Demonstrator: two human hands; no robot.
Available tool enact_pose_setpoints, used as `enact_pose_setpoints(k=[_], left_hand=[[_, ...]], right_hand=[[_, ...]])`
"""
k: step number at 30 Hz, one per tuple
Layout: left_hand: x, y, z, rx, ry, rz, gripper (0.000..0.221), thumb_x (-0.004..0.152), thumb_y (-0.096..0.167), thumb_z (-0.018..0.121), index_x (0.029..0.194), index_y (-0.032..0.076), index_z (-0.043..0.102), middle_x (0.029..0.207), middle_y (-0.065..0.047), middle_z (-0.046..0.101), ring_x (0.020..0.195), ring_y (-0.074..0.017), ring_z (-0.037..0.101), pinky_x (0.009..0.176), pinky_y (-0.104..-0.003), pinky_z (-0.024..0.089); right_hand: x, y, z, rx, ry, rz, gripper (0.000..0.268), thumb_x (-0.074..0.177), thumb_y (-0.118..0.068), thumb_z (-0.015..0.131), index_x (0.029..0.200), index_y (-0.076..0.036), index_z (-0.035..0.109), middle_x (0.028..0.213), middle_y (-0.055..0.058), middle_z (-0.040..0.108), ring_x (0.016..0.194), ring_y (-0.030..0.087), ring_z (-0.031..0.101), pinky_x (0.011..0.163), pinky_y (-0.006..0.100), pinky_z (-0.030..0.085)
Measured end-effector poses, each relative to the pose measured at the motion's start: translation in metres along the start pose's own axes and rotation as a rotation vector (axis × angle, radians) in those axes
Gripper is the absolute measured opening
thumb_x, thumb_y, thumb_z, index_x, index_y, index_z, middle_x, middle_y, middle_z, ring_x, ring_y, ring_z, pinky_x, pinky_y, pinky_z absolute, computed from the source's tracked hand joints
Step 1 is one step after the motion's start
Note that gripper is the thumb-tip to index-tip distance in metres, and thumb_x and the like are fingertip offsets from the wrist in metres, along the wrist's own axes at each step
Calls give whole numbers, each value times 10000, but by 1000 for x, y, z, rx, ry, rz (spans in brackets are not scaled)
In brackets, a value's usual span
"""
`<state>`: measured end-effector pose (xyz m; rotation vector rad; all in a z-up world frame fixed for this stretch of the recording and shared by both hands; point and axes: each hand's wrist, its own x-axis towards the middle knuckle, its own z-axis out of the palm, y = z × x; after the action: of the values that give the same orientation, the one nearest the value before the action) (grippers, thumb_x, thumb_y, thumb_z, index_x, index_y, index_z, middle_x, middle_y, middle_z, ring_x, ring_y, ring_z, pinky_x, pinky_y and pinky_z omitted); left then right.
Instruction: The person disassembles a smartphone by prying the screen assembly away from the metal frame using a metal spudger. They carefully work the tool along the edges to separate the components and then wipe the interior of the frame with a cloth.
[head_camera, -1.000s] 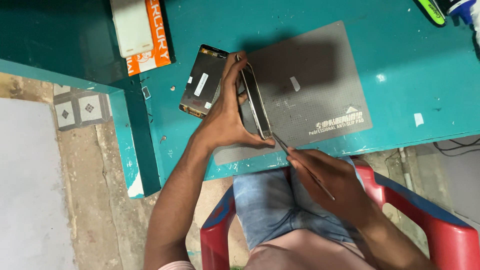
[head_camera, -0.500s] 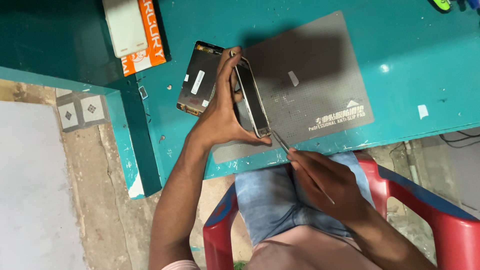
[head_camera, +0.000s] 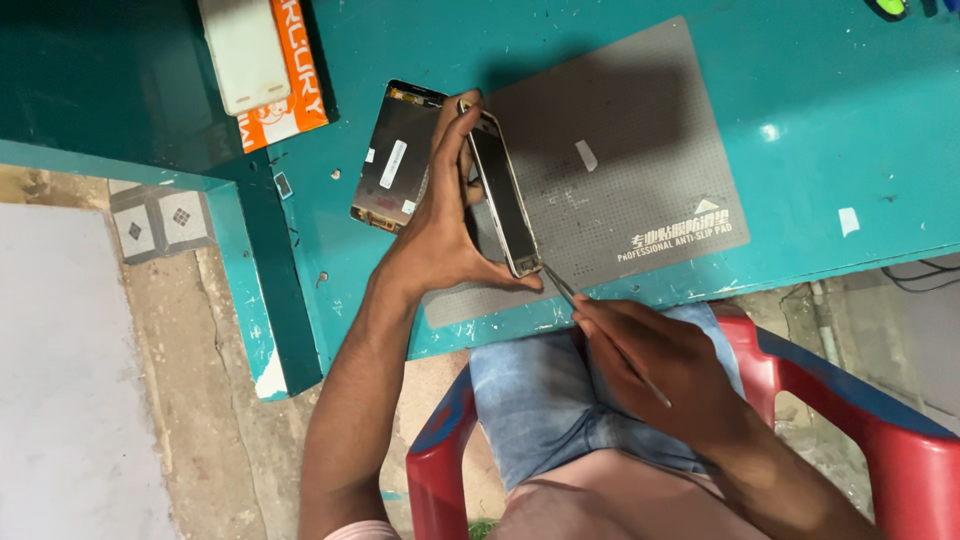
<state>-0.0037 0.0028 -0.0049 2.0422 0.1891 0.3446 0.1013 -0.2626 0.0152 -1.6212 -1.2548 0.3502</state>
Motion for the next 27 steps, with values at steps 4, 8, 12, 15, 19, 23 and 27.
enact_pose_setpoints(k=[4, 8, 12, 15, 19, 23, 27], left_hand=[[1, -1, 1, 20, -1, 10, 1644, 479, 358, 1112, 1670, 225, -13, 1770, -129, -75, 1683, -415, 67, 1255, -597, 401], [0, 0, 0, 14, -4, -8, 1640, 486, 359, 1111, 1672, 228, -13, 1773, -128, -77, 1686, -406, 76, 1254, -595, 406], [1, 3, 0, -9, 4, 19, 1622, 506, 347, 1111, 1677, 230, -5, 1727, -120, -68, 1699, -397, 70, 1262, -587, 430], [1, 4, -1, -6, -4, -6, 1624, 496, 346, 1109, 1675, 217, -1, 1775, -127, -65, 1691, -401, 69, 1257, -592, 410], [-1, 5, -1, 17, 2, -12, 1611, 496, 358, 1106, 1663, 211, 6, 1763, -135, -60, 1678, -396, 78, 1259, -587, 418], [1, 3, 0, 11, 5, 3, 1613, 497, 368, 1104, 1664, 221, 2, 1764, -142, -53, 1679, -393, 88, 1254, -581, 435], [0, 1, -1, 5, 3, -8, 1626, 486, 369, 1100, 1682, 229, 6, 1787, -149, -56, 1696, -395, 90, 1295, -585, 454]], right_hand=[[9, -6, -11, 41, -78, 96, 331, 886, 1, 713, 1214, 5, 663, 992, 146, 750, 712, 206, 742, 599, 302, 568], [15, -8, -14, 77, -123, 100, 367, 888, 8, 715, 1249, 0, 647, 930, 134, 741, 622, 194, 713, 549, 301, 548], [16, -9, -7, -55, -107, -84, 416, 887, 18, 714, 1282, 23, 584, 982, 171, 701, 742, 288, 705, 620, 346, 556], [9, -10, -1, -87, -74, -147, 494, 860, 39, 711, 1329, 38, 557, 1041, 183, 687, 784, 303, 704, 658, 361, 572], [4, -1, 4, -63, -37, -137, 479, 889, 52, 723, 1337, 22, 556, 1116, 178, 683, 871, 310, 727, 721, 363, 598], [-4, 4, 9, -72, -2, -182, 470, 897, 58, 725, 1335, 49, 553, 1143, 215, 684, 915, 323, 733, 736, 370, 606], [-6, 6, 18, -97, 16, -208, 453, 898, 43, 709, 1320, 83, 548, 1137, 237, 682, 921, 337, 728, 759, 370, 607]])
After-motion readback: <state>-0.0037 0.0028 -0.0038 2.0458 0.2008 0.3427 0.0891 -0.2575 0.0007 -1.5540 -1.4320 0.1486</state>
